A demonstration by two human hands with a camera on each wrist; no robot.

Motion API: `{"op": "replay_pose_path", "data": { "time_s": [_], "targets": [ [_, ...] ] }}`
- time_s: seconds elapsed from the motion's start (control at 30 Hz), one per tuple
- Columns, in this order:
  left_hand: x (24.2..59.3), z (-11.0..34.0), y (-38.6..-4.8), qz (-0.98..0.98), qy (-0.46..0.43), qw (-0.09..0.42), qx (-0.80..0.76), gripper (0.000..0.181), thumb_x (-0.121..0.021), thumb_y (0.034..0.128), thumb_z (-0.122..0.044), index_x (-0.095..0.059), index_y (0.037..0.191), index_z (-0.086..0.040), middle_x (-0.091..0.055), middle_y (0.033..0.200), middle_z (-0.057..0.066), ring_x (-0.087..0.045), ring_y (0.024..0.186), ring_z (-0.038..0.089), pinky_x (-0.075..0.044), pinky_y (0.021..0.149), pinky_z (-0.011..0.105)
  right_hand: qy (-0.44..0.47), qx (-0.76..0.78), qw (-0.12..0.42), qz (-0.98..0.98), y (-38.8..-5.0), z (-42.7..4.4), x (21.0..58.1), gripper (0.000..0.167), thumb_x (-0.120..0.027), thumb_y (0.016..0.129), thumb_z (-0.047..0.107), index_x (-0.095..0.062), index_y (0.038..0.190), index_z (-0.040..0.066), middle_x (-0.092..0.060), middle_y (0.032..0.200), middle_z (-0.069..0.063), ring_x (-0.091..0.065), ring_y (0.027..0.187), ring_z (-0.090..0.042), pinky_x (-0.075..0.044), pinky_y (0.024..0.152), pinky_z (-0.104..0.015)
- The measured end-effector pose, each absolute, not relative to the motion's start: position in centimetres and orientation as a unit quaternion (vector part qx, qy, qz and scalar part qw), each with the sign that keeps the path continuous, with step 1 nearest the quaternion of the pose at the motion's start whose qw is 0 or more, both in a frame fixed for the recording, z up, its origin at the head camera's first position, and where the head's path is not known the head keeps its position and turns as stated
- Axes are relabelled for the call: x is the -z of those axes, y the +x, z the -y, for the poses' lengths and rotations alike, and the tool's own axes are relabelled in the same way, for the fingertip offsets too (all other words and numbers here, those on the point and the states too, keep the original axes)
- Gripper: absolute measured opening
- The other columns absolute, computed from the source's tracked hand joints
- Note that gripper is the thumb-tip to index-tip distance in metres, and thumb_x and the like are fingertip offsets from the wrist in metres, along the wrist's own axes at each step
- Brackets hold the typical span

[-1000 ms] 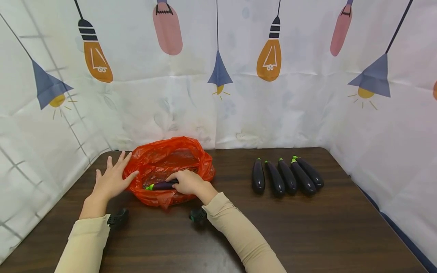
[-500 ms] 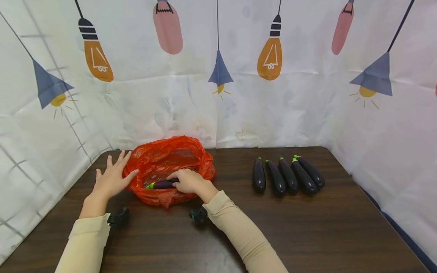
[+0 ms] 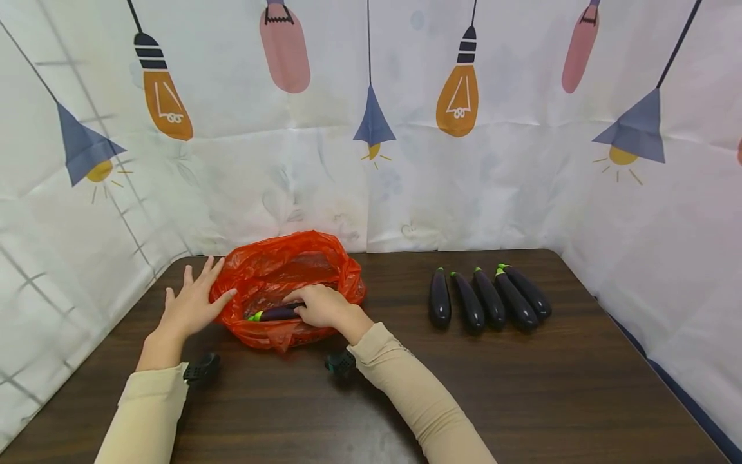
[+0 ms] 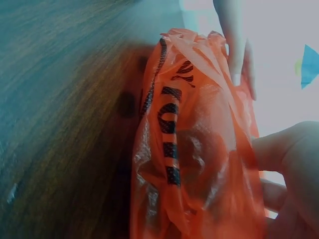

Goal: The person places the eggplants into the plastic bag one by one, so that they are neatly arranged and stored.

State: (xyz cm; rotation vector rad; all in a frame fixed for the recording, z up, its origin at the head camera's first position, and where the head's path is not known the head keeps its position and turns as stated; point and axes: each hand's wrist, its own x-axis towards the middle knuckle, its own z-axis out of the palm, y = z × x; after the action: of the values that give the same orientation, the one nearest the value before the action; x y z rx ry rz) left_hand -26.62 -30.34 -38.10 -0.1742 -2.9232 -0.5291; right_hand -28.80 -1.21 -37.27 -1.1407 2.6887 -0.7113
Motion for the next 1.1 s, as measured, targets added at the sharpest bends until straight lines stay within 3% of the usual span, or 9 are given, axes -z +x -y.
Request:
{"op": "replay_pose_path", "data": {
  "time_s": [0.07,0.17,0.27,0.37,0.77,1.1],
  "targets": [
    [38.1,30.3,-26.6,0.979,-0.059,0.082,0.179,0.084,-0.052,0.1031,-0.050,-0.012,0.166,-0.011,-0.005,0.169,0.024,0.010,0.147,0.059,0.008,0.100,0.086,-0.380,0.243,0.065,-0.890,-28.7,1.0,37.1,0.036,-0.062,0.104,0.012,-0.066,0.140,0.014,-0.065,0.137,-0.002,-0.063,0.118,-0.014,-0.049,0.104,-0.031],
    [38.1,30.3,-26.5,0.978,-0.060,0.081,0.182,0.084,-0.052,0.1030,-0.049,-0.012,0.166,-0.011,-0.005,0.169,0.024,0.010,0.147,0.059,0.008,0.101,0.086,-0.381,0.253,0.060,-0.887,-28.6,0.7,36.8,0.036,-0.062,0.103,0.011,-0.067,0.138,0.014,-0.067,0.134,-0.003,-0.064,0.093,-0.012,-0.052,0.085,-0.024],
    [38.1,30.3,-26.5,0.978,-0.060,0.080,0.183,0.084,-0.053,0.1031,-0.049,-0.012,0.166,-0.011,-0.006,0.169,0.024,0.010,0.147,0.059,0.008,0.101,0.086,-0.382,0.261,0.057,-0.885,-28.4,0.3,36.4,0.036,-0.062,0.103,0.010,-0.067,0.138,0.014,-0.069,0.129,-0.005,-0.051,0.065,-0.010,-0.043,0.063,-0.023],
    [38.0,30.3,-26.5,0.978,-0.061,0.079,0.184,0.084,-0.052,0.1033,-0.048,-0.012,0.166,-0.011,-0.004,0.169,0.023,0.010,0.147,0.059,0.008,0.101,0.086,-0.381,0.263,0.054,-0.885,-28.2,-0.2,36.0,0.036,-0.061,0.104,0.010,-0.066,0.139,0.013,-0.071,0.126,-0.008,-0.037,0.050,-0.009,-0.035,0.055,-0.023],
    [38.0,30.3,-26.6,0.978,-0.059,0.078,0.182,0.084,-0.053,0.1026,-0.049,-0.012,0.166,-0.011,-0.006,0.169,0.024,0.009,0.147,0.060,0.008,0.101,0.087,-0.410,0.241,0.011,-0.880,-26.8,-2.4,34.6,0.035,-0.061,0.103,0.009,-0.067,0.138,0.011,-0.069,0.131,-0.007,-0.039,0.056,-0.010,-0.036,0.060,-0.026],
    [38.0,30.3,-26.5,0.976,-0.062,0.081,0.191,0.084,-0.054,0.1028,-0.048,-0.011,0.166,-0.012,-0.003,0.169,0.022,0.010,0.147,0.059,0.008,0.101,0.086,-0.420,0.237,-0.036,-0.875,-25.2,-5.3,34.8,0.032,-0.065,0.101,0.008,-0.071,0.132,0.012,-0.071,0.127,-0.003,-0.059,0.081,-0.014,-0.045,0.067,-0.027]
  ]
}}
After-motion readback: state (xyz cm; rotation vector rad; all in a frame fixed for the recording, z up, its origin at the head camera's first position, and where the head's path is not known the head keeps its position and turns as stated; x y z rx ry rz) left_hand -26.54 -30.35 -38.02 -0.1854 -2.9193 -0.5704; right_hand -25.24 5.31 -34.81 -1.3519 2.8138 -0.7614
